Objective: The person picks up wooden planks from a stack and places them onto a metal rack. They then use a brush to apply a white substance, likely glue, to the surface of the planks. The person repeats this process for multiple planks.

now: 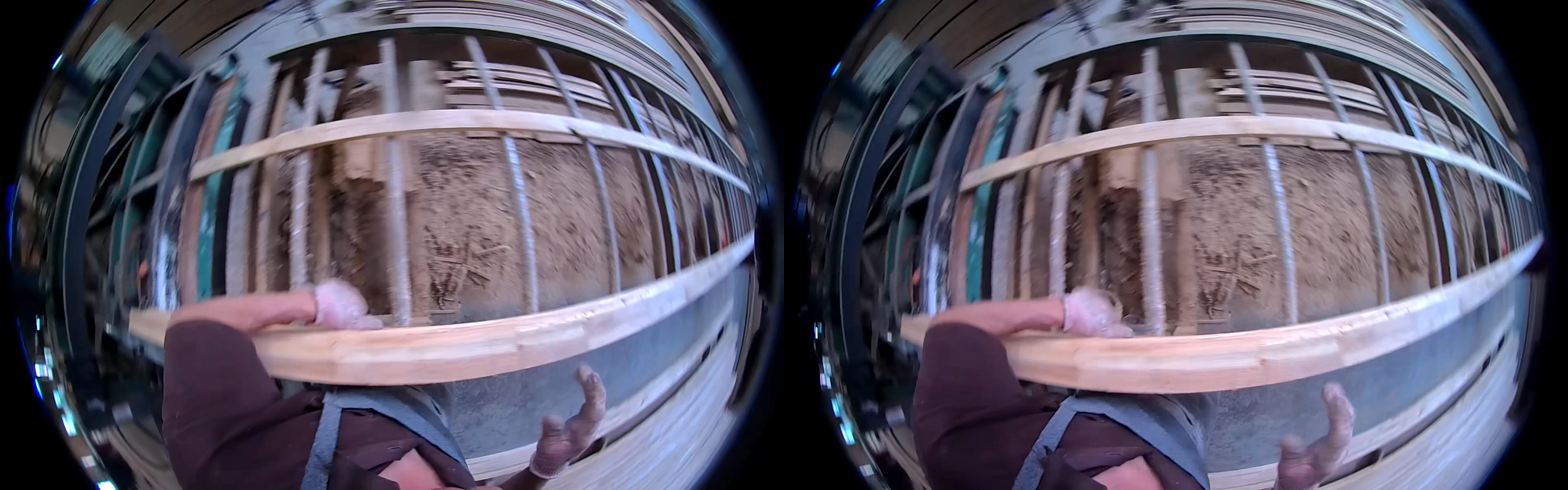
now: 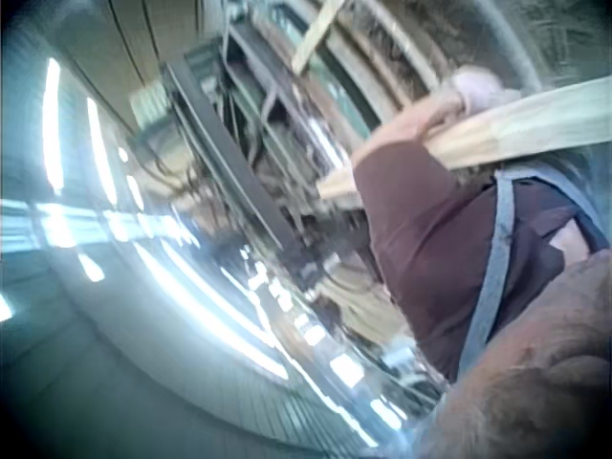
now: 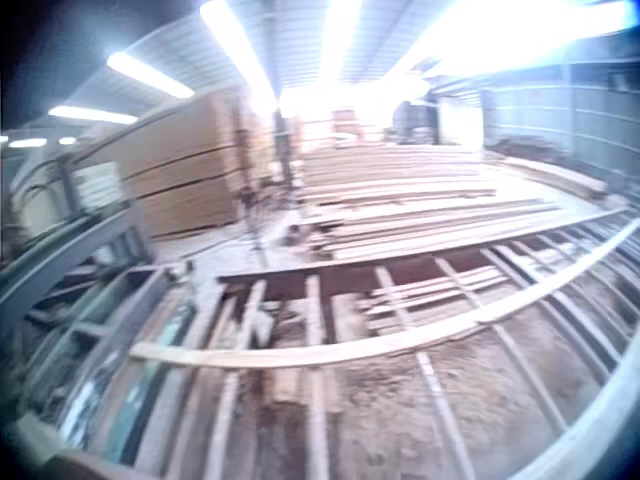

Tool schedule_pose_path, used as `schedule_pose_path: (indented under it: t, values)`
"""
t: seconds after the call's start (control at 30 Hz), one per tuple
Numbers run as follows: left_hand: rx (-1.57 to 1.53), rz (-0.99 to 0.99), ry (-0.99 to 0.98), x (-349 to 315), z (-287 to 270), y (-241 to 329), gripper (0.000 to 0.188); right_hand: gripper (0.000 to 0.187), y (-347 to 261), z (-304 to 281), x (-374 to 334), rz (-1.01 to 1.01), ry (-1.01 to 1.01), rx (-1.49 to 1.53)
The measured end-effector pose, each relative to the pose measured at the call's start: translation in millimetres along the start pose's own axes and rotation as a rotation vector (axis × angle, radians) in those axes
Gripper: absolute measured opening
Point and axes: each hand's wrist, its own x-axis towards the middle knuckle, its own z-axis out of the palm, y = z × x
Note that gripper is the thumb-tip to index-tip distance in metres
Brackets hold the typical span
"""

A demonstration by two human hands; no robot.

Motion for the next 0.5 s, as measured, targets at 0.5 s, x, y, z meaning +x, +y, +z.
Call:
schedule_pose_path:
  t: [0.5]
  values:
    - [-0.037,-0.217,1.19,-74,72,76,0.072,0.037,99,241,184,-0.572,-0.728,-0.371]
